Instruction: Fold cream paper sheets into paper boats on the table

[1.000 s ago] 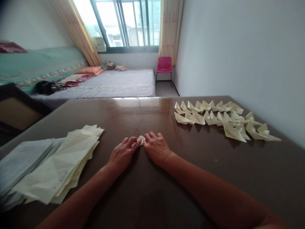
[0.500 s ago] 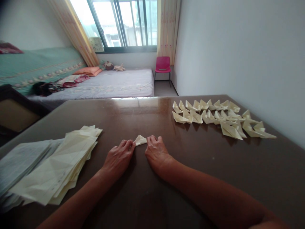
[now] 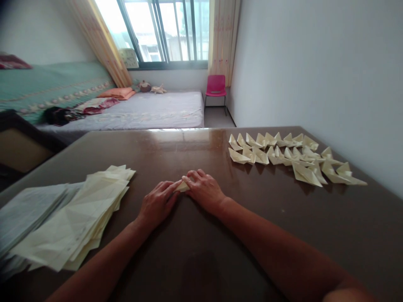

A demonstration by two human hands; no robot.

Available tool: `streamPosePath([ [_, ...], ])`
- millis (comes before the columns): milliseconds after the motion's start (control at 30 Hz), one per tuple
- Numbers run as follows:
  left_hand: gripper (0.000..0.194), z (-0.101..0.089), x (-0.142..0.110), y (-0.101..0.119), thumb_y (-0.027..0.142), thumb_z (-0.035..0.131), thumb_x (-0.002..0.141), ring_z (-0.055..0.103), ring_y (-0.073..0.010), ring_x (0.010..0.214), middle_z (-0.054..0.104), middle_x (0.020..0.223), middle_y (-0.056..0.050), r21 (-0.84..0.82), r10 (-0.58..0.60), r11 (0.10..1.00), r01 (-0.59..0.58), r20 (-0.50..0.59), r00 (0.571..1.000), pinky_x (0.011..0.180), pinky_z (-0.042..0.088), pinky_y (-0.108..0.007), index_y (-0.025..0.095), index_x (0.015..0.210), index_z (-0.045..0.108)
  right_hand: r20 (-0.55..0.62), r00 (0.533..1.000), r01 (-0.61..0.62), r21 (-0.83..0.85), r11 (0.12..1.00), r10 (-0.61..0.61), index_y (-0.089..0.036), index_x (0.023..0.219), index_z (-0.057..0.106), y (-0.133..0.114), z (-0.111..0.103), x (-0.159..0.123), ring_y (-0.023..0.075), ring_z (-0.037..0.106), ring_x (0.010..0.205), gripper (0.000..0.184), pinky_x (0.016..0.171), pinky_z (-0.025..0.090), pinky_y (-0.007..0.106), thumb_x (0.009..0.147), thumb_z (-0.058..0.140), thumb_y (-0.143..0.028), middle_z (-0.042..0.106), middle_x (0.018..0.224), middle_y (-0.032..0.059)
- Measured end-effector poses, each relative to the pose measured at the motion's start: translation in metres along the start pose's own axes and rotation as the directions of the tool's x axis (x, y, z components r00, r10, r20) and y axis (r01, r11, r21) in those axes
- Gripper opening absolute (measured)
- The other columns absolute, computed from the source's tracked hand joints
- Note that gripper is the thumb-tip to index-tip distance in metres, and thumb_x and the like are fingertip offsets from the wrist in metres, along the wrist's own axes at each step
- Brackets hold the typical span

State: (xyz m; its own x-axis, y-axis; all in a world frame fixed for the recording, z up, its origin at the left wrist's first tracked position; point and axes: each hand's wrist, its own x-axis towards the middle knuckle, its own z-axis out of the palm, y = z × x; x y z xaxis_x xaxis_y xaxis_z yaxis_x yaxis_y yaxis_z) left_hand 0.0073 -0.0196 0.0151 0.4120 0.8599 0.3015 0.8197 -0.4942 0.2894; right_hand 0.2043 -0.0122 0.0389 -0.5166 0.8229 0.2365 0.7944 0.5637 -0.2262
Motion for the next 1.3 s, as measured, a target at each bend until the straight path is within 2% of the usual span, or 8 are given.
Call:
streamPosePath([
  [200,0.036,0.007,0.006,-0.006,0.031,0.047,0.091,0.062,-0.0119,0.082,0.061,0.104,-0.004,-0.483,-0.074,0.875,0.024,-0.085,0.994,0.078,0.054,-0.025,0.024,0.126,0.055,-0.04,0.985,-0.138,0.379,0.915,0.165,-0.02,0.12,0.058,0.013,0.007,0.004,0.0159,0.057,0.088,0.033,0.08,0.045,0.028,0.088,0.055,-0.03,0.065,0.099,0.0051],
  [367,0.047,0.007,0.009,-0.004,0.031,0.055,0.086,0.064,-0.0144,0.089,0.061,0.112,-0.008,-0.697,-0.155,0.713,0.07,-0.059,0.986,0.078,0.057,-0.029,0.02,0.131,0.048,0.06,0.966,-0.213,0.733,0.646,0.25,-0.015,0.093,0.064,0.021,0.014,0.008,0.0106,0.05,0.064,0.023,0.06,0.04,0.022,0.088,0.052,-0.034,0.06,0.074,-0.0008],
  [500,0.052,0.006,0.01,-0.004,0.034,0.057,0.085,0.066,-0.0169,0.088,0.066,0.107,-0.009,-0.77,-0.194,0.617,0.162,0.052,0.98,0.076,0.057,-0.03,0.016,0.132,0.046,0.193,0.938,-0.293,0.887,0.358,0.288,-0.015,0.095,0.06,0.014,0.014,0.009,0.0079,0.043,0.055,0.025,0.05,0.035,0.019,0.086,0.052,-0.038,0.053,0.067,-0.0035],
  [633,0.051,0.005,0.009,-0.003,0.037,0.056,0.086,0.068,-0.0179,0.084,0.07,0.096,-0.008,-0.823,-0.135,0.525,0.219,0.173,0.976,0.076,0.056,-0.031,0.016,0.131,0.046,0.225,0.933,-0.298,0.92,0.256,0.28,-0.017,0.098,0.057,0.007,0.015,0.009,0.0071,0.043,0.053,0.024,0.048,0.036,0.018,0.085,0.054,-0.037,0.053,0.067,-0.0042],
  [800,0.052,0.007,0.009,0.0,0.036,0.054,0.087,0.067,-0.0184,0.092,0.068,0.106,-0.009,-0.844,-0.105,0.489,0.22,0.193,0.976,0.083,0.055,-0.033,0.016,0.134,0.043,0.185,0.951,-0.261,0.911,0.32,0.248,-0.019,0.104,0.058,0.007,0.025,0.008,0.0079,0.048,0.057,0.023,0.053,0.043,0.02,0.088,0.052,-0.034,0.056,0.075,-0.0023],
  [900,0.051,0.009,0.009,0.001,0.036,0.052,0.088,0.066,-0.0173,0.091,0.061,0.12,-0.012,-0.853,-0.11,0.483,0.199,0.166,0.98,0.081,0.056,-0.031,0.016,0.134,0.044,0.081,0.96,-0.203,0.862,0.464,0.269,-0.02,0.108,0.061,0.005,0.028,0.006,0.0093,0.055,0.066,0.026,0.06,0.049,0.023,0.089,0.051,-0.034,0.058,0.097,0.004],
  [1033,0.048,0.009,0.009,0.0,0.032,0.052,0.088,0.065,-0.0149,0.09,0.055,0.124,-0.011,-0.812,-0.094,0.567,0.137,0.101,0.99,0.08,0.055,-0.029,0.017,0.134,0.045,-0.094,0.982,-0.045,0.728,0.684,0.164,-0.019,0.118,0.06,0.0,0.026,0.004,0.0113,0.057,0.078,0.035,0.072,0.05,0.025,0.086,0.058,-0.034,0.054,0.109,0.0075],
  [1300,0.045,0.002,0.009,0.008,0.025,0.047,0.09,0.062,-0.0111,0.085,0.054,0.116,-0.009,-0.727,-0.048,0.684,0.063,0.041,0.998,0.076,0.053,-0.022,0.018,0.134,0.046,-0.131,0.986,-0.016,0.544,0.839,0.104,-0.02,0.115,0.058,-0.006,0.021,0.002,0.0144,0.056,0.087,0.034,0.079,0.048,0.026,0.081,0.06,-0.025,0.055,0.108,0.0068],
])
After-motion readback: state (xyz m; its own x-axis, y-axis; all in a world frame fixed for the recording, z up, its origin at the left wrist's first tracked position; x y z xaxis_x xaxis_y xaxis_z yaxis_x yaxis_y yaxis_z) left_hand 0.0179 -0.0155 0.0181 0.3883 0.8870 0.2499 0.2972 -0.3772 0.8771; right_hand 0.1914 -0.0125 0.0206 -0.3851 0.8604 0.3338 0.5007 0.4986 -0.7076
